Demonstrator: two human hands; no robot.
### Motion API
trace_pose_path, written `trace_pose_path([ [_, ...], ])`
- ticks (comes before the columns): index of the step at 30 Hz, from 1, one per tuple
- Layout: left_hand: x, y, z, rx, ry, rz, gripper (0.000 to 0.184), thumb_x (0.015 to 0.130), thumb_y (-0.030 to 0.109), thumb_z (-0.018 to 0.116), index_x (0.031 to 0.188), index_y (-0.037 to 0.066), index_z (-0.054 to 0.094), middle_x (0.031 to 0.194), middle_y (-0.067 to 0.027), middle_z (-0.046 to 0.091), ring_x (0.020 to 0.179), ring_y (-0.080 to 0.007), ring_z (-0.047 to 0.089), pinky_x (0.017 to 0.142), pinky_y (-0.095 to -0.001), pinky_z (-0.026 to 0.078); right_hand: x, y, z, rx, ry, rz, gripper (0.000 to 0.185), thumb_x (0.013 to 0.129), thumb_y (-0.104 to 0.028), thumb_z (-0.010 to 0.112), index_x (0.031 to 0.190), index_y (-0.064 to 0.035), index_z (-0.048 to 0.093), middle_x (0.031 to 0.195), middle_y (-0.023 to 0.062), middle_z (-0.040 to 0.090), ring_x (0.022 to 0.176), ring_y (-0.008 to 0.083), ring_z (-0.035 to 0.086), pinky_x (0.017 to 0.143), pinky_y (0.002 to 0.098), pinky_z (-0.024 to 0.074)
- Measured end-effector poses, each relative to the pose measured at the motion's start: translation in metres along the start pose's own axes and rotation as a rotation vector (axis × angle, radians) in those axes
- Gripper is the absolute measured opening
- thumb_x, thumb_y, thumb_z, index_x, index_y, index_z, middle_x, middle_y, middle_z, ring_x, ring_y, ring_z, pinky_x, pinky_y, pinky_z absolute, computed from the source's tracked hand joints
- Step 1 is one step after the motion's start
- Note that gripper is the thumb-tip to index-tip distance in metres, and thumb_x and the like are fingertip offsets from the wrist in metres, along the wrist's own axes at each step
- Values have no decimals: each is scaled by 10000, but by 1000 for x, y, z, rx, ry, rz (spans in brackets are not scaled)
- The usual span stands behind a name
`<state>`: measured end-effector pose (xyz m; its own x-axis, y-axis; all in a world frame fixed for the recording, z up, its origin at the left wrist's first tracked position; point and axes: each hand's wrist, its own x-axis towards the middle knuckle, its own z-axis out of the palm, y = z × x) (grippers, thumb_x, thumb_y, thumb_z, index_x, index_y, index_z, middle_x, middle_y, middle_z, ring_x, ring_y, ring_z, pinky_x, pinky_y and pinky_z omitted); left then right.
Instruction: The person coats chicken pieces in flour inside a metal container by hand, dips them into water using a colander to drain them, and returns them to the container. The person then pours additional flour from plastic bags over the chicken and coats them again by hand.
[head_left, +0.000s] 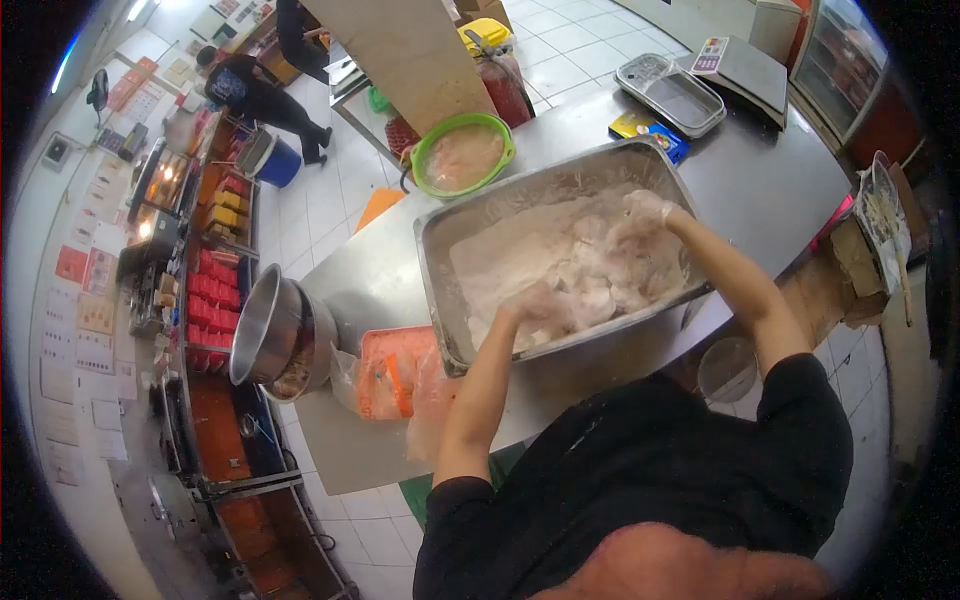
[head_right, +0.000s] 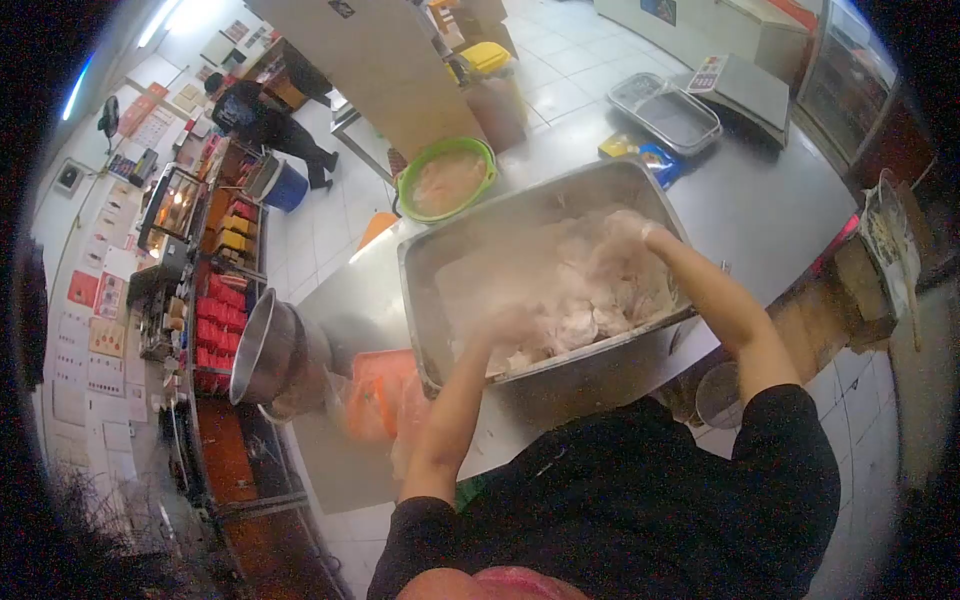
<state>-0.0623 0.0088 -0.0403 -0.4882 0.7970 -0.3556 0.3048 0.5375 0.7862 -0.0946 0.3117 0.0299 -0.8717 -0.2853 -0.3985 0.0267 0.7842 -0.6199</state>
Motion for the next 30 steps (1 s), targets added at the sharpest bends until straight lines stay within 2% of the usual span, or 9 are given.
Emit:
trace_pose_path([
  [1,4,-12,2,145,-77,-120,401,852,367,655,1108,59,640,740,-101,645,669,-181,597,645,-378,486,-3,-3,-1,-593,45,-36,353,834,-400,626,824,-52,688,884,160,705,764,318,661,704,390,530],
  [4,8,-35,11,301,-69,-173,353,823,340,677,1004,37,677,698,-74,632,612,-161,574,600,-371,466,-19,-7,3,-531,-16,-465,330,814,-394,612,742,-82,689,849,211,682,748,390,660,678,437,536],
  [6,5,-42,13,312,11,-108,312,805,325,692,934,40,702,680,-58,630,581,-152,560,579,-370,456,-24,-7,16,-725,40,-467,285,810,-365,610,758,-97,692,823,193,678,749,369,665,669,435,535],
  [11,-51,40,-16,-513,168,-166,252,723,159,688,910,-11,698,735,-62,661,580,-113,557,499,-289,410,6,17,32,-1076,150,-427,232,789,-314,619,910,-126,682,789,149,665,780,331,670,691,429,525],
  [15,-43,41,-20,-995,336,106,280,703,48,651,970,-35,674,802,-48,656,560,-75,500,464,-232,359,16,37,27,-564,175,-403,244,781,-219,644,986,-87,651,901,137,673,806,321,659,703,401,528],
  [21,-12,17,-18,-1136,206,357,492,862,193,608,1260,-86,530,1219,-215,618,1101,-306,626,896,-408,537,14,23,26,365,131,-337,213,853,-138,641,1052,-62,638,964,79,676,838,181,642,697,326,529],
  [22,-14,43,-17,-1122,308,380,455,778,150,643,1164,-86,594,1026,-136,637,866,-191,574,714,-310,467,10,15,23,624,-1,-253,222,886,-164,645,1080,-57,634,963,52,676,863,140,634,702,312,525],
  [24,-16,71,-17,-1109,403,401,422,694,107,677,1068,-87,657,834,-56,656,632,-76,522,532,-212,397,-13,-13,14,644,-100,-164,329,898,-241,633,1171,-60,610,1013,70,668,920,166,619,773,313,508],
  [30,16,40,-22,-1173,305,449,430,692,-7,713,1105,-55,601,970,-60,661,794,-115,621,663,-241,502,6,-30,48,409,-79,-279,467,978,-409,491,1267,-52,575,1007,99,646,870,230,610,794,363,497],
])
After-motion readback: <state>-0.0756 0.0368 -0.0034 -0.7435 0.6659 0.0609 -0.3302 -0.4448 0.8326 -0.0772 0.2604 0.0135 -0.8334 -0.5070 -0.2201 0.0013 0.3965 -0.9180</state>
